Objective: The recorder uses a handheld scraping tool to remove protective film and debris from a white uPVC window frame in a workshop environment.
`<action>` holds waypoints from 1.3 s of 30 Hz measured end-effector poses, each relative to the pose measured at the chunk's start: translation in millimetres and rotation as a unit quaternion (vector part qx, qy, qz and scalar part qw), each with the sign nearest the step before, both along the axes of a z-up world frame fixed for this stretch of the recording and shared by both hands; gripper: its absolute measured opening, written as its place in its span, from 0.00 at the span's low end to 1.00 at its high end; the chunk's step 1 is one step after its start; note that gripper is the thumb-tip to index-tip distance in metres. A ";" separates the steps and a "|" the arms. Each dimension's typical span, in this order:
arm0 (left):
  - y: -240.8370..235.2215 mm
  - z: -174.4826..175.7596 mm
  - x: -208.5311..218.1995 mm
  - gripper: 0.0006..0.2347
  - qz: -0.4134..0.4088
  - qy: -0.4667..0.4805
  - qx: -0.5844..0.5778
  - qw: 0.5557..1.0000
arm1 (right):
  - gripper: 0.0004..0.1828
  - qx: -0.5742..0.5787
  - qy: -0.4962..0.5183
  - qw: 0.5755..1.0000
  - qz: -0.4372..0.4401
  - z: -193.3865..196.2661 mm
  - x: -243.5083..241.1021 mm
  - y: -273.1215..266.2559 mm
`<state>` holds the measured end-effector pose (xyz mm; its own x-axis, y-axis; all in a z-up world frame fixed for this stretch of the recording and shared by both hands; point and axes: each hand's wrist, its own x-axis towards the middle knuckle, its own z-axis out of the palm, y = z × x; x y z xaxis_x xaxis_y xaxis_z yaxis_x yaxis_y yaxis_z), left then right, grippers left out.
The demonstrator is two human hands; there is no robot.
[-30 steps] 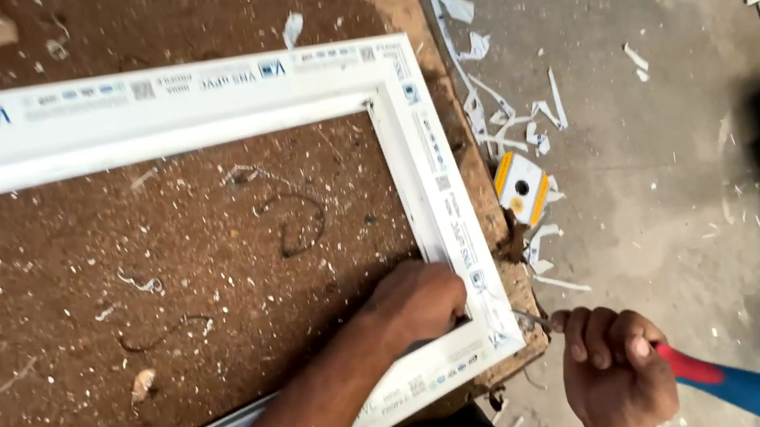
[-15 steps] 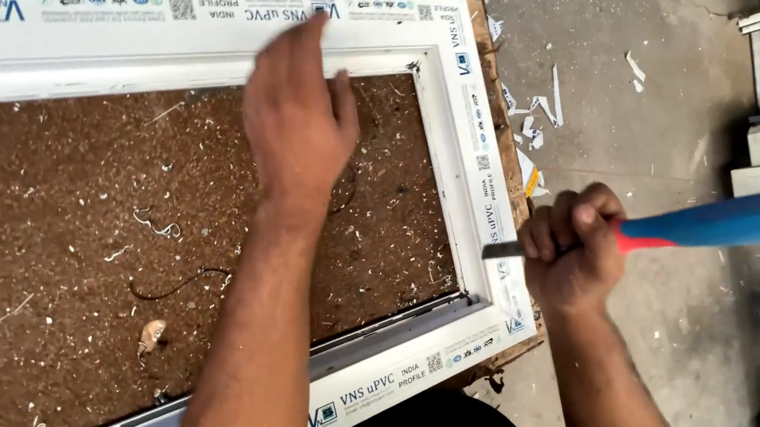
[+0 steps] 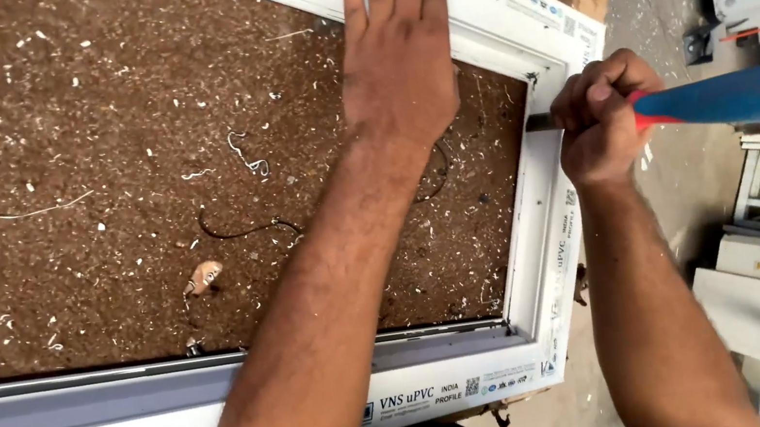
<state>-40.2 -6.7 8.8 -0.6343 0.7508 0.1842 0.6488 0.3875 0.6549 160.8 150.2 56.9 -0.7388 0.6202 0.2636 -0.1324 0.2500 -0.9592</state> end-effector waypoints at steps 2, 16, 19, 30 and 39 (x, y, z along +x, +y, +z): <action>0.8 -2.4 2.4 0.29 0.002 -0.008 0.011 1.000 | 0.10 -0.011 -0.003 1.000 0.017 -6.4 -8.9 8.7; 9.2 -5.8 6.0 0.32 -0.018 0.012 0.027 0.999 | 0.10 0.088 0.001 0.996 0.005 -3.5 1.0 18.6; 3.8 -2.7 4.9 0.34 -0.014 -0.025 0.041 0.999 | 0.10 0.062 0.005 0.998 0.018 -4.4 -1.9 17.7; 3.2 -10.8 9.7 0.32 -0.009 -0.016 0.052 0.998 | 0.10 0.076 -0.064 0.994 0.056 -10.1 0.5 5.5; 4.4 -17.3 5.9 0.33 -0.003 0.003 0.075 0.997 | 0.11 0.178 -0.115 0.972 0.103 -9.4 65.3 -81.3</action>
